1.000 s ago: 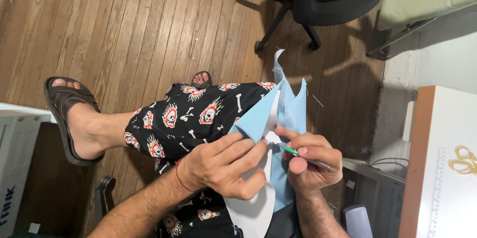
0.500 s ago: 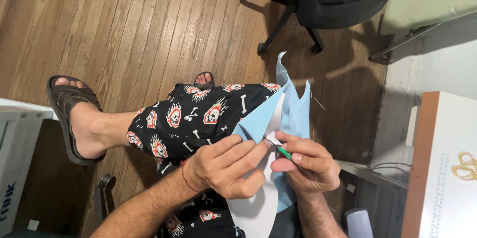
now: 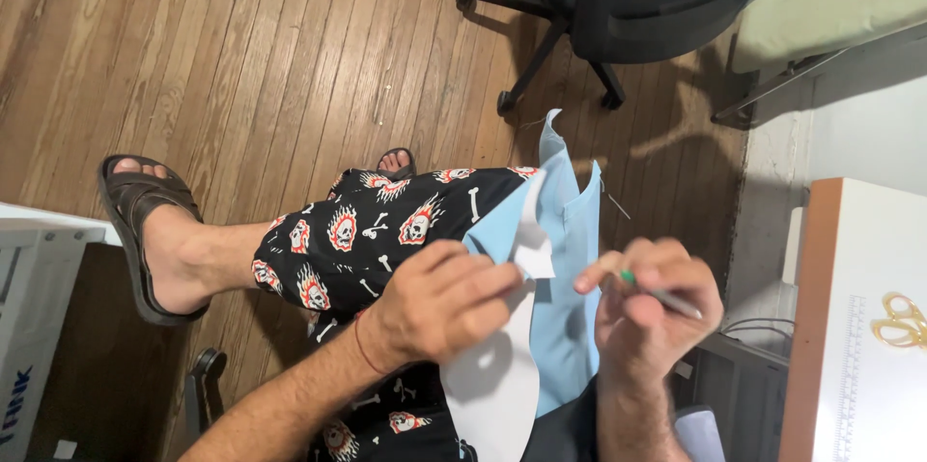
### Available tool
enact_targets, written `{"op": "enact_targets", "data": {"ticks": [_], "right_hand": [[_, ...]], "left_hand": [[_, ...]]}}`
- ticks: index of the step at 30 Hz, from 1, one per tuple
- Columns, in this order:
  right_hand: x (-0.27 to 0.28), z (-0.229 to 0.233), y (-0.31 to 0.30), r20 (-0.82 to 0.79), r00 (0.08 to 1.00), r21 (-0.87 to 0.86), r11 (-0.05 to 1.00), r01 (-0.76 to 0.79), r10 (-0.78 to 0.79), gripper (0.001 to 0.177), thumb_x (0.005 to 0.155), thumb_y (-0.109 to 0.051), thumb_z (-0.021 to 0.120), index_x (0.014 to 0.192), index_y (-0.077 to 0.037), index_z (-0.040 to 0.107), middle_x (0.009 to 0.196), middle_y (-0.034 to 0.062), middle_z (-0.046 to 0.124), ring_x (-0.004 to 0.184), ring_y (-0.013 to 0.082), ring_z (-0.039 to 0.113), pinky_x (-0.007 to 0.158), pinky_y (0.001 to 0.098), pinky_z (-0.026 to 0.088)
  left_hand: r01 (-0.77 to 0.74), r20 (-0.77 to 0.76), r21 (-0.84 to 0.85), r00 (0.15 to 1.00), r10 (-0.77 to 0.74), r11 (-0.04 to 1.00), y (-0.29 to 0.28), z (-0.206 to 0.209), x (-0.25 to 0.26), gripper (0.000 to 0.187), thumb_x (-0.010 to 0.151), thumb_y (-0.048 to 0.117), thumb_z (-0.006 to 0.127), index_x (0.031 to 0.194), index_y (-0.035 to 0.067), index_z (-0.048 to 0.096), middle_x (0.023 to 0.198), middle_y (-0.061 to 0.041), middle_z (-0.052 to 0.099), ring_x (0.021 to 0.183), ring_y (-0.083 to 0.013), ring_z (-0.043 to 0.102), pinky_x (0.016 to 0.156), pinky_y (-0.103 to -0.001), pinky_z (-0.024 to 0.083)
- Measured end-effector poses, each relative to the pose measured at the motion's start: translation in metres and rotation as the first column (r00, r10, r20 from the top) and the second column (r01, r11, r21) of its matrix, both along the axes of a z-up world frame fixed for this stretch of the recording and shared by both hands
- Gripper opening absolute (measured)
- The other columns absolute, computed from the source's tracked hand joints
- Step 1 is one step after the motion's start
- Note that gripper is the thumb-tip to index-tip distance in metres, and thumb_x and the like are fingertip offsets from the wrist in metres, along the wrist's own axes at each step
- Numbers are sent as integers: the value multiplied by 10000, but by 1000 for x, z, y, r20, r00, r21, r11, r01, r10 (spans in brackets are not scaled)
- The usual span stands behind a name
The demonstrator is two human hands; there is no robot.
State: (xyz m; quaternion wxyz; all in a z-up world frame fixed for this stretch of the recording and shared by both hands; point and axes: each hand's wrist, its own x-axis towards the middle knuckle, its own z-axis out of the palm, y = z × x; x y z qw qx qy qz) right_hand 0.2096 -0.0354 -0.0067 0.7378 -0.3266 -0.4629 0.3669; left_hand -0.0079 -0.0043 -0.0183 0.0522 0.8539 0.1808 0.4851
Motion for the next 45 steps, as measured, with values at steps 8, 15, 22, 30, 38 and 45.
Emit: {"op": "enact_targets", "data": {"ticks": [8, 15, 22, 30, 38, 45], "right_hand": [[-27, -5, 30, 79, 996, 73, 996, -42, 36, 183, 1039, -126, 584, 1084, 51, 575, 811, 129, 512, 621, 177, 576, 735, 535, 649], [-30, 6, 24, 237, 962, -165, 982, -96, 134, 291, 1093, -193, 420, 1004, 51, 551, 723, 165, 641, 641, 127, 514, 648, 311, 516], [-21, -5, 22, 193, 966, -197, 971, -133, 172, 262, 1068, -168, 446, 1078, 75, 546, 756, 183, 636, 623, 153, 574, 588, 274, 513], [-19, 9, 27, 292, 930, -292, 947, -135, 222, 113, 1009, -76, 607, 1068, 17, 581, 766, 169, 748, 659, 182, 710, 598, 287, 588], [-26, 29, 24, 257, 927, -429, 892, -143, 272, 151, 1060, -171, 484, 1077, -37, 552, 827, 119, 725, 618, 126, 514, 610, 279, 522], [-28, 17, 21, 245, 958, -424, 905, -33, 150, 196, 1030, -262, 592, 1004, -84, 512, 795, 61, 662, 623, 146, 642, 550, 251, 537]], "left_hand": [[2, 361, -337, 924, 127, 941, 10, 23, 18, 155, 955, 41, 668, 874, 109, 554, 876, -79, 742, 612, -291, 625, 580, -388, 516], [399, 601, -643, 792, 109, 654, 8, 4, 15, 218, 955, -113, 601, 915, 69, 487, 898, -134, 662, 748, -203, 581, 692, -342, 511], [444, 588, -676, 806, 67, 588, 4, 3, -3, 156, 971, -88, 606, 963, 38, 514, 943, -154, 630, 830, -218, 595, 782, -347, 506], [280, 437, -739, 892, 120, 613, 18, 10, -5, 135, 1032, 20, 566, 1015, 9, 700, 967, -119, 591, 915, -205, 551, 950, -402, 473], [267, 468, -749, 861, 198, 607, 11, 16, 6, 122, 1044, 64, 540, 1122, -11, 598, 1083, -132, 539, 919, -188, 637, 919, -330, 536], [-90, -58, -458, 996, 72, 884, 12, 33, -12, 404, 1047, 27, 575, 1435, 139, 556, 1317, -153, 507, 1230, -300, 526, 1066, -391, 507]]}}
